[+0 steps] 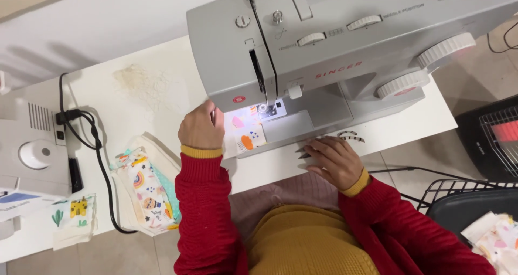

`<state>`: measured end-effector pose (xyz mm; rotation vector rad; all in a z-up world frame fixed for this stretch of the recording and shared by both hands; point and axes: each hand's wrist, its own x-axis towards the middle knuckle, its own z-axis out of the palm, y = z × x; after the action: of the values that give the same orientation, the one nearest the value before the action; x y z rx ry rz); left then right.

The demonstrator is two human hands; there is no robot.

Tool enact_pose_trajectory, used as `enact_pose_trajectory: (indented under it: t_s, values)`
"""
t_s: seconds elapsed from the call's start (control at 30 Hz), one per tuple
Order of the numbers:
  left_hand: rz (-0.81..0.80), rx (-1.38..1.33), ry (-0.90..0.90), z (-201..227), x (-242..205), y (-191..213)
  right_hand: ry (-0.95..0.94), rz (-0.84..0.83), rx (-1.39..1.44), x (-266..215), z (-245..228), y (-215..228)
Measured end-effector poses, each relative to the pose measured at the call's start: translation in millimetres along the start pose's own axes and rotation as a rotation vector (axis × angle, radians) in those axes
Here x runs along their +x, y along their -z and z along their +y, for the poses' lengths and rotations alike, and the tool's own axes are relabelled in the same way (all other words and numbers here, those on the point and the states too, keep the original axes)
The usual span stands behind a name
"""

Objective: Sewing small pieces of patterned fabric together using a sewing machine.

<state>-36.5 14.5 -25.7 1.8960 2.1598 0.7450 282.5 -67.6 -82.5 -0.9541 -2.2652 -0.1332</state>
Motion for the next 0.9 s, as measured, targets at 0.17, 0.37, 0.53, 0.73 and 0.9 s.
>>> enact_pose_trajectory:
  t_s: [0.17, 0.37, 0.53, 0.73, 0.9]
  values:
    - [0.227, -0.004, -0.14, -6, -24, 15, 0.082, 0.038, 0.052, -1, 6, 4]
    - [0.389, -0.087, -0.018, -15, -82, 51, 0.273, 0.08, 0.088, 2, 0, 3]
    - [0.457, -0.268, 0.076, -23, -121, 65, 0.086, 0.044, 0.386, 17, -39, -27]
    - [0.564, -0.311, 0.046, -32, -146, 67, -1.093, -0.386, 1.821, 92, -115, -58]
    - [0.53, -0.379, 0.008, -31, -145, 70, -1.078, -0.574, 2.145, 119, -128, -68]
